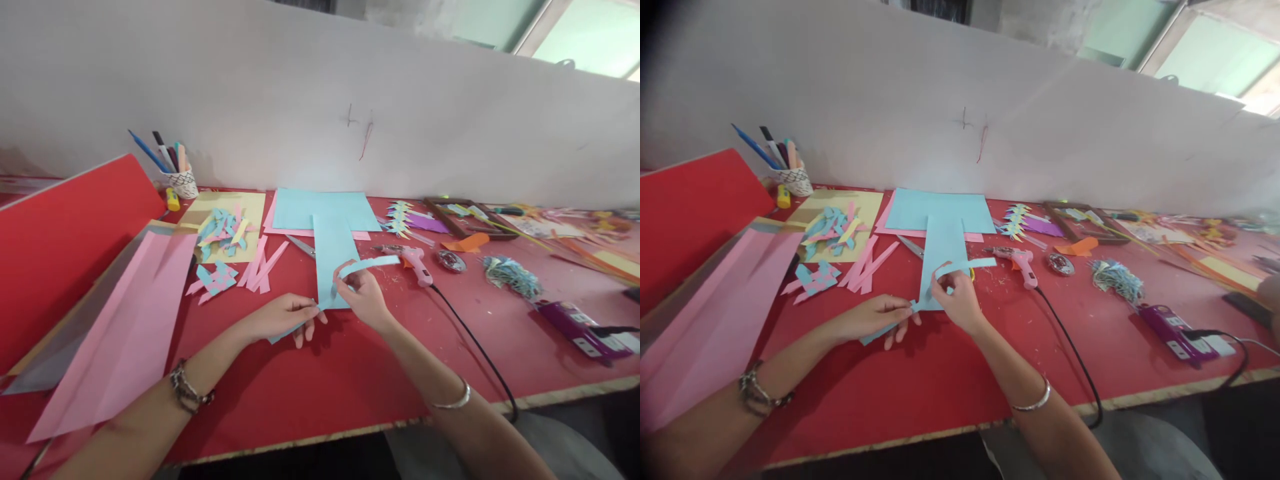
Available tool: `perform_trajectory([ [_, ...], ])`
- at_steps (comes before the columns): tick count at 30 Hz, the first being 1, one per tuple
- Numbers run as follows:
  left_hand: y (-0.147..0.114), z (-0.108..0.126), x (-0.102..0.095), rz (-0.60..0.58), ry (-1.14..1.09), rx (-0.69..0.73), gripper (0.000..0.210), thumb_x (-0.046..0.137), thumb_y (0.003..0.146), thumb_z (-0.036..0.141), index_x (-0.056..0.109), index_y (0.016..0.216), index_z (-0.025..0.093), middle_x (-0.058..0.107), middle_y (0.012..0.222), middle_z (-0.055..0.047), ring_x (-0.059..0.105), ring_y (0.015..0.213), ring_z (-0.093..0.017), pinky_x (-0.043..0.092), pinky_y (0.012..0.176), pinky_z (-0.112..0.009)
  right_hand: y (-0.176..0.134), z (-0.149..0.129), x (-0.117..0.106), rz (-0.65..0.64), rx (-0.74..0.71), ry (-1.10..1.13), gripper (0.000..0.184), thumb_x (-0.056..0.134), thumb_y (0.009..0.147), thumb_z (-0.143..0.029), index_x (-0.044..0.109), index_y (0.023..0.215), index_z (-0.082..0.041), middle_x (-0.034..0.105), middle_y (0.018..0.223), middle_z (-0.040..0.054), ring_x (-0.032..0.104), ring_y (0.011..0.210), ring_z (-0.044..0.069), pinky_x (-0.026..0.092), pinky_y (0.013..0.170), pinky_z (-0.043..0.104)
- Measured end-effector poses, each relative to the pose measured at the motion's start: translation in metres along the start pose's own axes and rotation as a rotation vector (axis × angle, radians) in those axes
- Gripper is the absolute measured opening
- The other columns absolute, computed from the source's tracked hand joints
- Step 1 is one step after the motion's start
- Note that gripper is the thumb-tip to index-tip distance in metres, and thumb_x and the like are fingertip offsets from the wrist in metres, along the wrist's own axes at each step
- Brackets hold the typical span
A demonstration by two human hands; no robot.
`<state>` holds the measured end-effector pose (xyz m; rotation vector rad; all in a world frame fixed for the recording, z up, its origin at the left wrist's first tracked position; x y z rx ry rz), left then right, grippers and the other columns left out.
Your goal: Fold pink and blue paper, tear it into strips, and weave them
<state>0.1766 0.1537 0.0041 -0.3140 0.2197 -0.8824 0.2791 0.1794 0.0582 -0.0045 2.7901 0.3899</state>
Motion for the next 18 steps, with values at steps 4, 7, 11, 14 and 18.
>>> perform_trajectory([
  [4,-0.001,-0.003,-0.009,0.03,-0.091,0.007,0.033,0.044,0.077,0.046,0.06,0.081,0.017,0.057,0.054,0.003,0.051,0.042,-0.007,0.039,0.046,-0.02,-0.008,-0.025,0.005,-0.048,-0.322,-0.272,0.009,0.042,0.066,-0.013,0.041,0.061,-0.02,0.046,0.067,-0.0005,0.04,0.053,0.008,0.035,0.052,0.022],
  [7,-0.003,-0.007,-0.01,0.015,-0.163,-0.016,0.036,0.042,0.078,0.049,0.059,0.084,0.017,0.059,0.057,0.002,0.052,0.042,-0.009,0.04,0.046,-0.021,-0.014,-0.035,0.01,-0.082,-0.459,-0.364,0.014,0.039,0.069,-0.008,0.043,0.063,-0.02,0.045,0.07,0.0004,0.042,0.058,0.008,0.036,0.054,0.021],
  [11,-0.004,-0.007,-0.008,-0.033,-0.288,-0.025,0.043,0.035,0.08,0.052,0.059,0.083,0.016,0.061,0.059,-0.001,0.052,0.041,-0.009,0.038,0.043,-0.022,-0.014,-0.038,0.007,-0.055,-0.486,-0.339,0.015,0.038,0.07,-0.006,0.043,0.065,-0.02,0.045,0.073,0.0007,0.043,0.061,0.009,0.037,0.056,0.021],
  [14,-0.003,-0.009,-0.003,-0.104,-0.362,-0.043,0.053,0.025,0.081,0.057,0.057,0.088,0.016,0.06,0.059,-0.001,0.05,0.039,-0.009,0.036,0.041,-0.023,-0.012,-0.038,0.002,-0.012,-0.458,-0.253,0.016,0.039,0.067,-0.005,0.042,0.065,-0.02,0.046,0.073,0.0005,0.045,0.062,0.009,0.038,0.059,0.022],
  [18,-0.004,-0.008,0.001,-0.155,-0.251,-0.022,0.044,0.037,0.077,0.056,0.056,0.089,0.017,0.059,0.061,0.001,0.048,0.04,-0.008,0.036,0.042,-0.022,-0.011,-0.039,-0.001,0.009,-0.434,-0.222,0.015,0.038,0.067,-0.005,0.041,0.065,-0.02,0.045,0.072,0.0005,0.045,0.064,0.01,0.038,0.06,0.024],
])
Point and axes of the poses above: each hand's wrist, its own y-axis towards the middle knuckle, its own x-axis out of the palm, z = x × y, the point moved 9 cm from there along y, towards the middle knuckle
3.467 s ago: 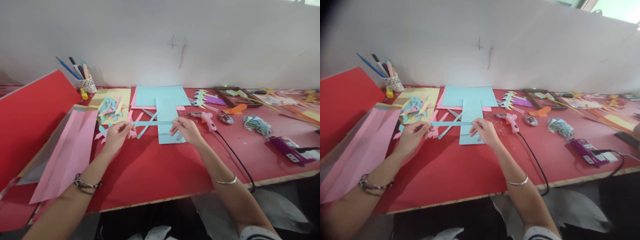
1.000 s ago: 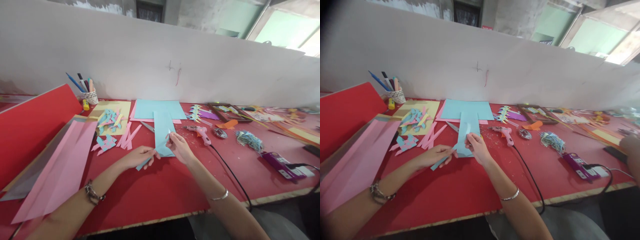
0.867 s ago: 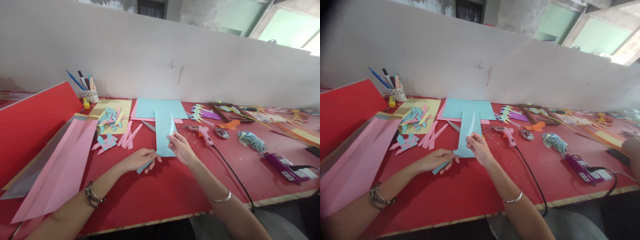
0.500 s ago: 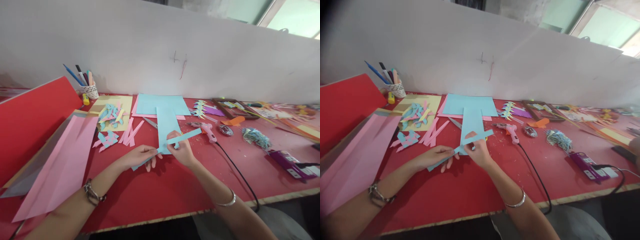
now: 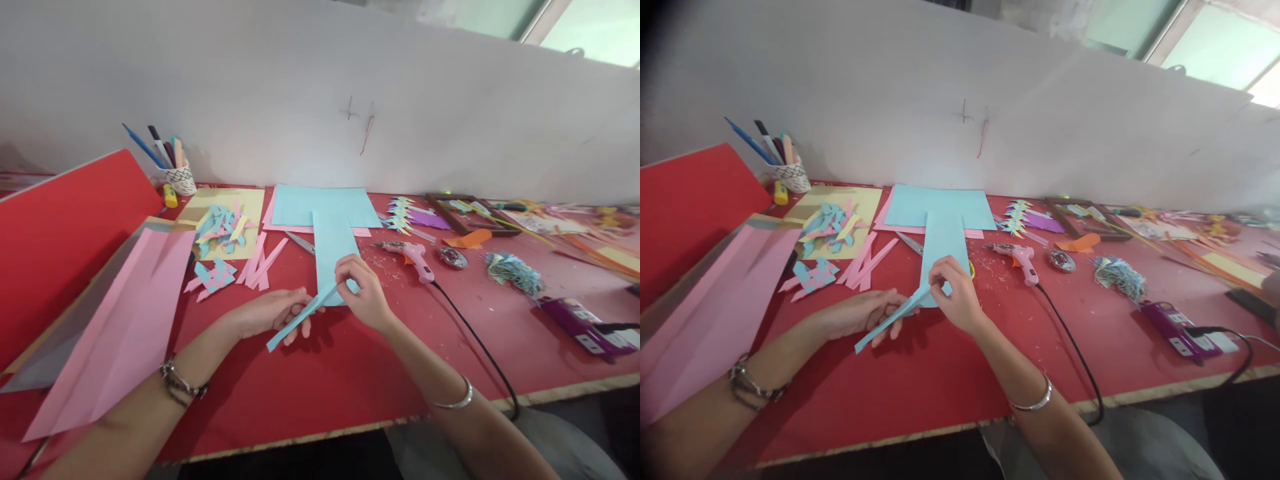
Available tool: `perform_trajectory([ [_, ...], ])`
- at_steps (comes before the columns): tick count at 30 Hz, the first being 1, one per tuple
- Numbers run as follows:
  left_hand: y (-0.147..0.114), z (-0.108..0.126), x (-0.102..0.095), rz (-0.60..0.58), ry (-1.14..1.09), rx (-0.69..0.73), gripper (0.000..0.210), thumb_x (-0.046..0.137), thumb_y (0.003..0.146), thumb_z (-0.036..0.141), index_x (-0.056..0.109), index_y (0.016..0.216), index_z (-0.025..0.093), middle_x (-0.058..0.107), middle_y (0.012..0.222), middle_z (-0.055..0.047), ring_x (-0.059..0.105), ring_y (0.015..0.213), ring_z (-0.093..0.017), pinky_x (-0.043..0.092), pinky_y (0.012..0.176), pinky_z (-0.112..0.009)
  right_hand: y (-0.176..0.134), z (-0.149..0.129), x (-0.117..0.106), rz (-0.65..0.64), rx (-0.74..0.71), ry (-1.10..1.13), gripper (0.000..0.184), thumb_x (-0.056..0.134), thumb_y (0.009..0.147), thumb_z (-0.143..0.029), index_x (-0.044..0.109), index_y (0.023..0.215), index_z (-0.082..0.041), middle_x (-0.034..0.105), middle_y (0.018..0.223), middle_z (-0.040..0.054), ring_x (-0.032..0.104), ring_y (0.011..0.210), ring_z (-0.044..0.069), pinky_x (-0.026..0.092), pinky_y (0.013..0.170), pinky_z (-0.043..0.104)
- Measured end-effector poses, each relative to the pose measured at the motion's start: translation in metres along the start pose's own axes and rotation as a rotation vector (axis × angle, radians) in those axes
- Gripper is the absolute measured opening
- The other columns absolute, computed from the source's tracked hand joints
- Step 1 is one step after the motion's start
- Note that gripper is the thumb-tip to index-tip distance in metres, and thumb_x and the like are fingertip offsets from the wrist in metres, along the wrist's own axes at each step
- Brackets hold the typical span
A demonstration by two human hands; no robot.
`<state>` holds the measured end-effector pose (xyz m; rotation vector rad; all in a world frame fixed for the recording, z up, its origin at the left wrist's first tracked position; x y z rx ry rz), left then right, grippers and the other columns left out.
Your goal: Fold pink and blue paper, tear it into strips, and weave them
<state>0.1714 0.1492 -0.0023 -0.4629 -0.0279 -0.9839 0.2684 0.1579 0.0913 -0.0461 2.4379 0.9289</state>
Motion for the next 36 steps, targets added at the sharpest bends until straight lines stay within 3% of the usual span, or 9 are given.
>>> perform_trajectory([
  [4,-0.002,0.007,-0.005,0.104,0.155,0.027,0.023,0.053,0.071,0.04,0.053,0.076,0.018,0.045,0.05,0.008,0.037,0.036,-0.004,0.031,0.039,-0.018,-0.001,-0.002,0.0,-0.036,0.001,-0.008,0.015,0.037,0.066,-0.006,0.044,0.064,-0.019,0.043,0.074,0.0013,0.044,0.065,0.011,0.037,0.062,0.025],
  [9,-0.004,0.015,-0.011,0.206,0.273,0.079,0.025,0.045,0.076,0.041,0.049,0.069,0.018,0.032,0.046,0.01,0.027,0.036,-0.004,0.025,0.038,-0.017,0.0,-0.003,-0.003,-0.042,-0.018,-0.035,0.012,0.037,0.072,-0.015,0.048,0.075,-0.019,0.046,0.078,0.0038,0.045,0.076,0.015,0.037,0.066,0.029],
  [12,-0.005,0.015,-0.009,0.204,0.42,0.077,0.03,0.041,0.079,0.044,0.053,0.072,0.017,0.033,0.051,0.008,0.03,0.043,-0.005,0.027,0.042,-0.017,-0.001,-0.007,0.001,-0.081,-0.048,-0.186,0.014,0.04,0.074,-0.02,0.05,0.083,-0.019,0.05,0.082,0.0048,0.046,0.08,0.017,0.035,0.071,0.032],
  [16,-0.006,0.014,0.002,0.134,0.568,0.062,0.035,0.038,0.08,0.045,0.057,0.077,0.017,0.036,0.057,0.006,0.035,0.048,-0.006,0.031,0.047,-0.019,-0.007,-0.02,0.019,-0.233,-0.148,-0.352,0.018,0.045,0.075,-0.024,0.053,0.09,-0.018,0.054,0.095,0.0066,0.049,0.086,0.018,0.029,0.081,0.036],
  [19,-0.006,0.018,0.004,0.142,0.624,0.093,0.036,0.037,0.081,0.045,0.058,0.076,0.017,0.038,0.057,0.006,0.036,0.05,-0.007,0.032,0.05,-0.019,-0.013,-0.024,0.034,-0.362,-0.189,-0.35,0.013,0.045,0.079,-0.025,0.054,0.085,-0.018,0.058,0.086,0.0032,0.052,0.079,0.014,0.025,0.085,0.037],
  [25,-0.006,0.024,-0.003,0.187,0.61,0.173,0.031,0.038,0.08,0.041,0.057,0.078,0.017,0.053,0.074,0.001,0.047,0.069,-0.011,0.036,0.065,-0.021,-0.012,-0.012,0.039,-0.397,-0.115,-0.227,0.018,0.043,0.083,-0.027,0.054,0.073,-0.017,0.058,0.071,0.0023,0.052,0.069,0.011,0.033,0.066,0.024],
  [31,-0.008,0.028,-0.014,0.302,0.64,0.201,0.031,0.036,0.079,0.042,0.052,0.068,0.017,0.035,0.055,0.007,0.033,0.049,-0.007,0.028,0.047,-0.019,-0.01,-0.005,0.04,-0.429,-0.039,-0.158,0.023,0.043,0.083,-0.025,0.051,0.062,-0.017,0.053,0.059,-0.0001,0.047,0.058,0.01,0.035,0.06,0.022],
  [36,-0.013,0.038,-0.029,0.445,0.661,0.247,0.026,0.04,0.077,0.039,0.052,0.067,0.018,0.041,0.054,0.007,0.036,0.047,-0.007,0.03,0.046,-0.019,-0.008,0.004,0.036,-0.401,0.071,-0.138,0.021,0.043,0.079,-0.021,0.048,0.059,-0.017,0.05,0.057,-0.0015,0.044,0.053,0.008,0.034,0.057,0.02],
])
Point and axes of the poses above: each hand's wrist, its own y-axis towards the middle knuckle, its own x-axis out of the palm, z = x × y, the point moved 9 cm from there along y, towards the middle knuckle
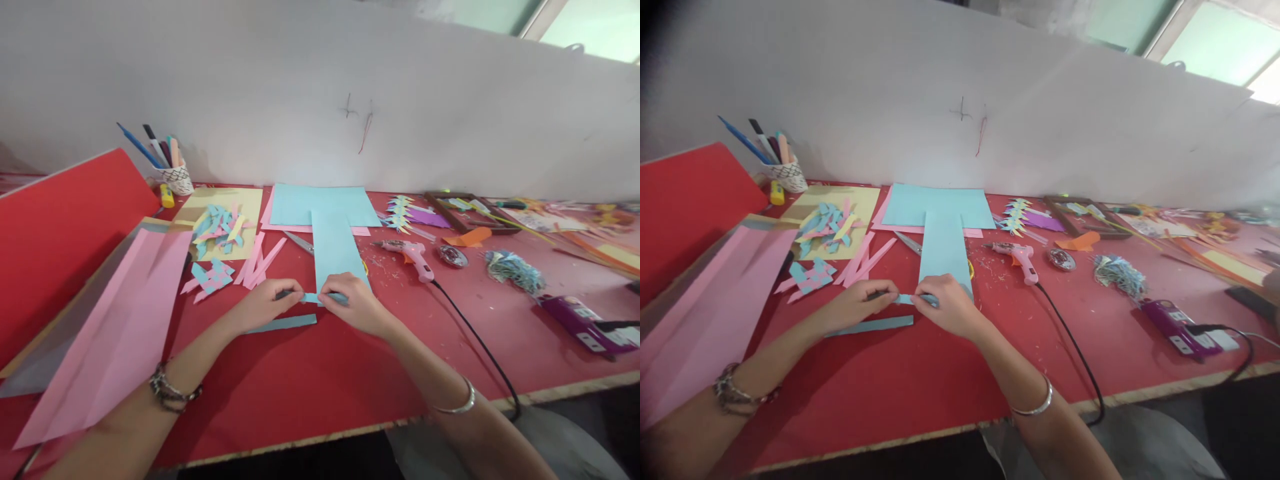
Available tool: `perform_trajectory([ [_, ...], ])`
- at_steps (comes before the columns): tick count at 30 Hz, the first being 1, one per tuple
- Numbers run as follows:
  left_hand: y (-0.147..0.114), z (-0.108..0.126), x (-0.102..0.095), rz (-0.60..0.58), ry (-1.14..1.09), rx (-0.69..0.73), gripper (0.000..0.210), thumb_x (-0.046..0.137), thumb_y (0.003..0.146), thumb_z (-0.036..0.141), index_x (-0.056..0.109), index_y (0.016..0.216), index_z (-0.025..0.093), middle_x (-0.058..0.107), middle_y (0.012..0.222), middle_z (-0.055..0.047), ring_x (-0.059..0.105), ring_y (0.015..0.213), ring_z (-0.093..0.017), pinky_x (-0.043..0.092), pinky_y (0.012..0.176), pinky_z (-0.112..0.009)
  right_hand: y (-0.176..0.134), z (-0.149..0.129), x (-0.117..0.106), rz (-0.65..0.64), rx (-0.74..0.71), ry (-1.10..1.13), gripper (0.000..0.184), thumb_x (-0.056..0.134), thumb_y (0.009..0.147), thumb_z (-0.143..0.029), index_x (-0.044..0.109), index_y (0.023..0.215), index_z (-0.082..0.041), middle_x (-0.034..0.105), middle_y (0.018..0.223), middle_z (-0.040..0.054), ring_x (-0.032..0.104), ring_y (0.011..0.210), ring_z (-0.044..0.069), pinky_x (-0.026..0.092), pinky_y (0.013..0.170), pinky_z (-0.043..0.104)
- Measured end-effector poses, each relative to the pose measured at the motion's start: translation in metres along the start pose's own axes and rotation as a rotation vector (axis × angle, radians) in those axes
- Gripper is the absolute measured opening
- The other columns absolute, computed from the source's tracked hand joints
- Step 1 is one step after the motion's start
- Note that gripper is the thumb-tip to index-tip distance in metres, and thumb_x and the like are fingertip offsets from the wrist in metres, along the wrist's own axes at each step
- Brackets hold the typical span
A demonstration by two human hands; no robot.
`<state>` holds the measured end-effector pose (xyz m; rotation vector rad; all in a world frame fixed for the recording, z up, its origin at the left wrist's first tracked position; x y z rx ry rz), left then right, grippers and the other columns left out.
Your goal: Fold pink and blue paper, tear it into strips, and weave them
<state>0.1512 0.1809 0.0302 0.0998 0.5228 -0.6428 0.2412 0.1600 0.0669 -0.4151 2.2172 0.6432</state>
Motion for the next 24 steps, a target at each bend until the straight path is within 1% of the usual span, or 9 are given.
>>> perform_trajectory([
  [4,-0.001,-0.008,-0.01,0.046,-0.079,-0.058,0.022,0.047,0.074,0.037,0.053,0.066,0.018,0.05,0.051,0.007,0.037,0.037,-0.005,0.031,0.042,-0.019,-0.002,0.011,0.004,-0.025,0.136,-0.017,0.021,0.043,0.076,-0.018,0.044,0.055,-0.017,0.046,0.054,-0.003,0.04,0.051,0.007,0.031,0.053,0.019],
  [6,-0.002,-0.01,-0.011,0.054,-0.114,-0.067,0.02,0.049,0.073,0.036,0.054,0.065,0.018,0.053,0.051,0.006,0.039,0.035,-0.004,0.033,0.041,-0.018,-0.003,0.012,0.007,-0.055,0.166,-0.017,0.019,0.042,0.075,-0.017,0.046,0.057,-0.018,0.048,0.055,-0.0027,0.042,0.051,0.008,0.031,0.052,0.019],
  [9,-0.003,-0.008,-0.006,0.029,-0.134,-0.053,0.019,0.051,0.073,0.034,0.055,0.064,0.017,0.054,0.05,0.006,0.042,0.036,-0.004,0.035,0.041,-0.017,-0.003,0.005,0.007,-0.044,0.115,-0.099,0.011,0.045,0.076,-0.019,0.054,0.071,-0.018,0.058,0.065,-0.0002,0.049,0.058,0.01,0.036,0.065,0.023],
  [11,-0.002,-0.005,0.0,0.005,-0.121,-0.037,0.018,0.051,0.073,0.033,0.056,0.063,0.017,0.055,0.051,0.006,0.044,0.036,-0.004,0.037,0.042,-0.017,-0.002,-0.002,0.009,-0.032,0.05,-0.177,0.011,0.046,0.077,-0.022,0.056,0.08,-0.017,0.062,0.072,0.0023,0.053,0.065,0.012,0.034,0.077,0.029],
  [12,-0.001,-0.003,0.003,-0.002,-0.112,-0.03,0.018,0.051,0.073,0.032,0.056,0.063,0.017,0.056,0.052,0.005,0.045,0.037,-0.004,0.038,0.043,-0.017,-0.002,-0.004,0.011,-0.05,0.027,-0.203,0.012,0.045,0.079,-0.023,0.056,0.08,-0.017,0.063,0.073,0.0029,0.053,0.065,0.012,0.033,0.079,0.031],
  [14,-0.001,-0.001,0.004,0.003,-0.1,-0.02,0.018,0.05,0.073,0.032,0.058,0.066,0.017,0.059,0.055,0.004,0.048,0.039,-0.005,0.041,0.046,-0.018,-0.003,-0.004,0.019,-0.124,0.023,-0.222,0.018,0.041,0.083,-0.022,0.057,0.077,-0.016,0.062,0.069,0.0025,0.052,0.062,0.012,0.034,0.074,0.028],
  [16,-0.001,0.001,0.002,0.028,-0.104,-0.013,0.018,0.051,0.073,0.034,0.059,0.07,0.018,0.061,0.058,0.003,0.05,0.041,-0.006,0.042,0.047,-0.019,-0.004,0.001,0.023,-0.171,0.066,-0.204,0.023,0.037,0.085,-0.023,0.057,0.074,-0.017,0.061,0.066,0.0017,0.051,0.059,0.011,0.034,0.065,0.024],
  [20,-0.002,0.002,-0.01,0.125,-0.106,-0.006,0.019,0.053,0.072,0.035,0.06,0.073,0.018,0.064,0.064,0.002,0.054,0.047,-0.008,0.045,0.053,-0.021,-0.005,0.01,0.013,-0.119,0.172,-0.086,0.023,0.039,0.084,-0.026,0.057,0.074,-0.018,0.06,0.066,0.0003,0.049,0.058,0.01,0.032,0.057,0.02],
  [24,-0.002,-0.006,-0.021,0.212,-0.17,-0.051,0.022,0.054,0.07,0.038,0.059,0.068,0.017,0.065,0.062,0.0,0.053,0.046,-0.008,0.046,0.056,-0.023,-0.004,0.015,0.006,-0.073,0.224,0.041,0.021,0.041,0.082,-0.023,0.055,0.068,-0.017,0.057,0.062,-0.0016,0.047,0.054,0.008,0.032,0.053,0.018],
])
Point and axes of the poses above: each hand's wrist, its own y-axis towards the middle knuckle, its own x-axis out of the palm, z = x × y, the point moved 9 cm from there along y, towards the middle knuckle
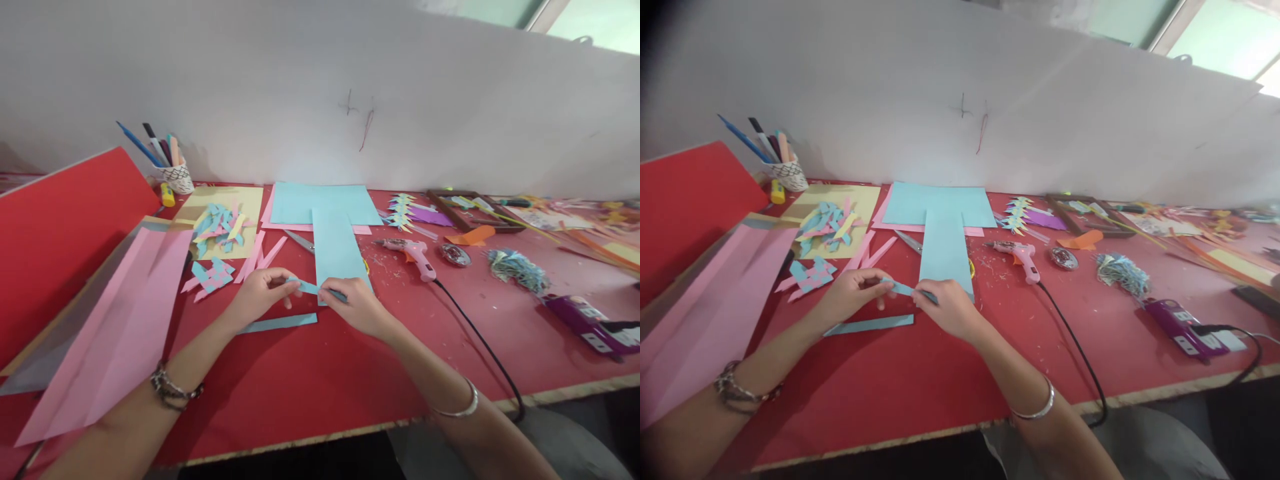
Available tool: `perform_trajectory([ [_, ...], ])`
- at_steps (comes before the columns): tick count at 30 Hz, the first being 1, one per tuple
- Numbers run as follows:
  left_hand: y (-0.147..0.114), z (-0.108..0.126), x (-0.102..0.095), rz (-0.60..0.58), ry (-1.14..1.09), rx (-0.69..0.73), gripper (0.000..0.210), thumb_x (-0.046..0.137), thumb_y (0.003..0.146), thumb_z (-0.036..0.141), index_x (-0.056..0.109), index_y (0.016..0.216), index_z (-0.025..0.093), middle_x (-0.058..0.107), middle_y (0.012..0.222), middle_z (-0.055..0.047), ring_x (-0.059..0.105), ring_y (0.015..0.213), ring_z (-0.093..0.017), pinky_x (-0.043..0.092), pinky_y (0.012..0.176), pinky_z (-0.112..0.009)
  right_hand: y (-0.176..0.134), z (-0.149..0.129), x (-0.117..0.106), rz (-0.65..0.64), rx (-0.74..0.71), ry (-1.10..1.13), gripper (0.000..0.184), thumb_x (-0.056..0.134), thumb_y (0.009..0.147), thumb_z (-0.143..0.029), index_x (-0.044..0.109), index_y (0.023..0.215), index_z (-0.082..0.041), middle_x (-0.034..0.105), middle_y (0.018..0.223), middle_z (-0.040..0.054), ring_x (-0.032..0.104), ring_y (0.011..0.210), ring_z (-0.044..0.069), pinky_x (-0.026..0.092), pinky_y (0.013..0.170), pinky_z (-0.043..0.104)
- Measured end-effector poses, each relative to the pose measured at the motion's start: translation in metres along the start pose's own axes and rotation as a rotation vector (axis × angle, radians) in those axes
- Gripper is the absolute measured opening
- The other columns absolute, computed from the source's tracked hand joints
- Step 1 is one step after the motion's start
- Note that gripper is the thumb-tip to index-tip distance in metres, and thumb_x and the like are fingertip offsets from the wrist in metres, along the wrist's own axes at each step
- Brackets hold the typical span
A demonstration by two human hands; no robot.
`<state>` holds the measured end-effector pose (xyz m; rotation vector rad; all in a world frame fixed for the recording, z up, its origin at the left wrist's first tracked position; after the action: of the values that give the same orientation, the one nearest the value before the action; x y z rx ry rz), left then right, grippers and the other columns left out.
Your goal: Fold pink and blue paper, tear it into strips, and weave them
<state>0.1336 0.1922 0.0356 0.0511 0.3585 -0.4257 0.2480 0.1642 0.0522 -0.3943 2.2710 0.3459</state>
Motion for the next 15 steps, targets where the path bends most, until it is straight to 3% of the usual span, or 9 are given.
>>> perform_trajectory([
  [7,0.0003,-0.0058,-0.0035,0.043,-0.166,-0.094,0.023,0.056,0.068,0.04,0.057,0.066,0.016,0.06,0.057,0.003,0.05,0.045,-0.007,0.045,0.057,-0.023,0.0011,0.0021,-0.0013,0.006,0.023,0.017,0.022,0.043,0.081,-0.026,0.055,0.066,-0.017,0.053,0.057,-0.0028,0.045,0.051,0.007,0.033,0.05,0.018],
  [10,0.0006,-0.0062,-0.0018,0.044,-0.173,-0.09,0.022,0.058,0.067,0.038,0.057,0.064,0.016,0.057,0.054,0.004,0.051,0.049,-0.008,0.044,0.059,-0.023,0.0013,0.0022,-0.0039,0.046,0.019,-0.017,0.015,0.05,0.078,-0.03,0.058,0.084,-0.018,0.059,0.069,-0.0004,0.052,0.061,0.01,0.038,0.057,0.02],
  [13,0.0013,-0.0068,0.002,0.027,-0.155,-0.069,0.02,0.059,0.067,0.037,0.058,0.066,0.017,0.056,0.055,0.005,0.051,0.052,-0.008,0.043,0.06,-0.023,0.0008,-0.0013,-0.0049,0.083,-0.027,-0.104,0.031,0.052,0.077,-0.029,0.051,0.106,-0.021,0.062,0.09,0.0037,0.057,0.08,0.016,0.042,0.068,0.026],
  [15,0.0014,-0.006,0.0049,0.011,-0.14,-0.054,0.019,0.058,0.067,0.036,0.058,0.068,0.017,0.056,0.056,0.005,0.051,0.054,-0.009,0.043,0.06,-0.023,0.0002,-0.0067,-0.0027,0.08,-0.096,-0.155,0.03,0.047,0.079,-0.025,0.049,0.11,-0.022,0.062,0.099,0.0048,0.056,0.086,0.017,0.042,0.073,0.029],
])
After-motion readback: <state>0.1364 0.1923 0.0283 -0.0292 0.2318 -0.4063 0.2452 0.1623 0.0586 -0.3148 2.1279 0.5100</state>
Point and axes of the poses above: each hand's wrist, its own y-axis towards the middle knuckle, its own x-axis out of the palm, z = x × y, the point moved 9 cm from there along y, towards the middle knuckle
